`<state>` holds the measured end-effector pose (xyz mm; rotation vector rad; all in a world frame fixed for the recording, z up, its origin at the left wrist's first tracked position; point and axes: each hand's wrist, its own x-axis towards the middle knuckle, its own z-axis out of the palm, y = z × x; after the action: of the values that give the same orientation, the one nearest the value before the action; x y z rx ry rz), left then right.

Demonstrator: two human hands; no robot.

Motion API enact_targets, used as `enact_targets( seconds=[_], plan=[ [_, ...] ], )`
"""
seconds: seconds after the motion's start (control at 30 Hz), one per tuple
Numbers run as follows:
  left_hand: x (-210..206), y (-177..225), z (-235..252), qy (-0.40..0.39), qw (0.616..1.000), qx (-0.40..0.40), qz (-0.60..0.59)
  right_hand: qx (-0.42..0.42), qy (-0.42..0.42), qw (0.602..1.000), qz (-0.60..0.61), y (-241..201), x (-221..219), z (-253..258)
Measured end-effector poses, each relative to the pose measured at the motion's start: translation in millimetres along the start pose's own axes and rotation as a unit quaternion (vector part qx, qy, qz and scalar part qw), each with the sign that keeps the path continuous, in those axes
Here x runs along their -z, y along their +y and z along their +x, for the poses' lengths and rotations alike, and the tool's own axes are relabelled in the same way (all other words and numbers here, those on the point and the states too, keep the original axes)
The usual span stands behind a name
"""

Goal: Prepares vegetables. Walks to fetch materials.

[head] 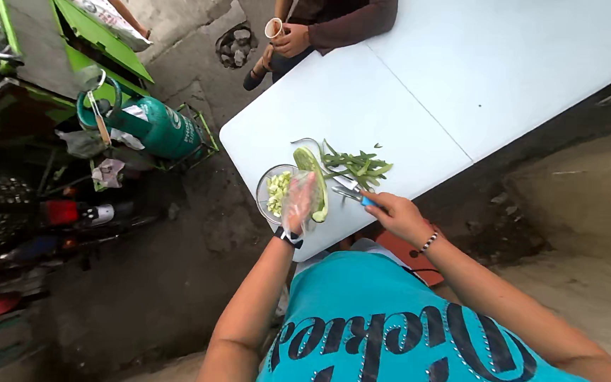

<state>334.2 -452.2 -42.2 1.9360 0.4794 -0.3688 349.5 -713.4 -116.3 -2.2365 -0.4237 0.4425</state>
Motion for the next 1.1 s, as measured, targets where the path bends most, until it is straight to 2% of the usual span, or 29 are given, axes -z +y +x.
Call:
enact_targets(
  seconds=[0.07, 0.13, 0.2, 0.27, 0.43, 0.57, 0.7, 0.83, 0.9, 0.97, 1.03, 1.1],
  plan=[
    [2, -16, 8, 0.009, 1.0, 0.014, 0.007, 0.007, -0.005, 1.0, 0.015, -7, -10, 4],
    [7, -24, 17, 0.076, 0.996, 0.038, 0.013, -0.024, 0.001, 0.999, 0.039, -5, -13, 12],
    [16, -34, 23, 0.131, 0.989, 0.061, 0.026, -0.056, -0.006, 0.998, 0.042, 7, -12, 16],
    [21, -38, 21, 0.149, 0.986, 0.073, 0.023, -0.096, -0.014, 0.995, 0.027, 22, -12, 19],
    [6, -37, 22, 0.119, 0.991, 0.061, 0.004, -0.15, -0.034, 0.987, -0.048, 37, -11, 34],
    [-14, -28, 22, 0.095, 0.993, 0.052, -0.056, -0.103, -0.009, 0.991, -0.079, 38, -7, 41],
    [-36, -13, 28, 0.02, 0.998, 0.026, -0.05, -0.083, 0.007, 0.988, -0.128, 48, -8, 54],
    [-20, 4, 5, 0.028, 0.989, 0.03, -0.141, -0.051, 0.003, 0.98, -0.19, 53, -10, 61],
    [-2, -1, -9, 0.032, 0.964, 0.009, -0.264, -0.054, 0.012, 0.978, -0.202, 47, -6, 62],
    [20, -15, -24, 0.018, 0.913, -0.042, -0.406, -0.042, 0.033, 0.983, -0.176, 34, -2, 66],
    [47, -27, -41, -0.01, 0.86, -0.075, -0.505, -0.001, 0.054, 0.988, -0.143, 13, -2, 74],
    [76, -38, -64, -0.002, 0.822, -0.086, -0.564, 0.055, 0.06, 0.992, -0.099, -17, -8, 89]
  ],
)
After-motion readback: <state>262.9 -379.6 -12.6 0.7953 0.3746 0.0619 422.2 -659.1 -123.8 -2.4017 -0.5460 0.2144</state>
